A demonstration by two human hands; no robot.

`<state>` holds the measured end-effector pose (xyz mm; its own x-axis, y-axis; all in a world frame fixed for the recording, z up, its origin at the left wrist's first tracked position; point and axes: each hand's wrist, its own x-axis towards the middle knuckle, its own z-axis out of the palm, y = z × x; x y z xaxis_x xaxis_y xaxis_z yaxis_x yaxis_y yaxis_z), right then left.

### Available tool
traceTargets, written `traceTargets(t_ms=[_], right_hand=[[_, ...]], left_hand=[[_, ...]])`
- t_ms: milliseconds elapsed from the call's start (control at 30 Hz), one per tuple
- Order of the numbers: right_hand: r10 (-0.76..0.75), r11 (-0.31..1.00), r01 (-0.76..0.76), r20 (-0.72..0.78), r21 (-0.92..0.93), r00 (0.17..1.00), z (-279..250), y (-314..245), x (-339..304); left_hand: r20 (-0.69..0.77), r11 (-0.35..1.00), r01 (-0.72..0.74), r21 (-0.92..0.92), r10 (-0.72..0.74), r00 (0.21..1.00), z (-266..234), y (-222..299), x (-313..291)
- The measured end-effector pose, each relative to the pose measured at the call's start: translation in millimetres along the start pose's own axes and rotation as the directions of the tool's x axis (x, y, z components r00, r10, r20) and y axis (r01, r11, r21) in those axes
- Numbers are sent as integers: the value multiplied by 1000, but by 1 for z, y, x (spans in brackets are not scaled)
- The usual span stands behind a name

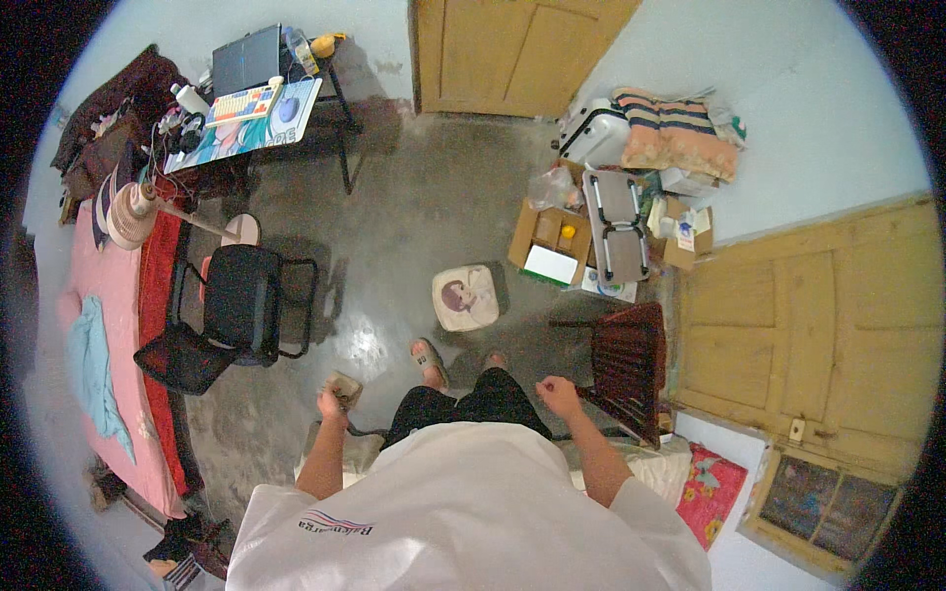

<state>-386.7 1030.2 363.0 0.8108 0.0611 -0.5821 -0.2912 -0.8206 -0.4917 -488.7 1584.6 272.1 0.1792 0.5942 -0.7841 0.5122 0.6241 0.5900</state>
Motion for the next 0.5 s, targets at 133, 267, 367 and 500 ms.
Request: traceTargets(t_ms=[133, 267, 367, 500], right_hand=[[44, 997, -46, 25, 66, 999, 5, -59, -7], [190, 968, -196, 49, 158, 980, -1, -76, -11], [138, 971, -135, -3, 198, 990, 1, -68, -11], [152, 984, -148, -36, 103, 988, 1, -55, -14]], left_hand=[[53, 996, -66, -58, 69, 996, -9, 32, 23], [88, 993, -108, -38, 111, 990, -22, 34, 46], [106, 998, -65, -25, 68, 992, -31, 27, 54], [119, 998, 3, -70, 5, 993, -48, 3, 80]])
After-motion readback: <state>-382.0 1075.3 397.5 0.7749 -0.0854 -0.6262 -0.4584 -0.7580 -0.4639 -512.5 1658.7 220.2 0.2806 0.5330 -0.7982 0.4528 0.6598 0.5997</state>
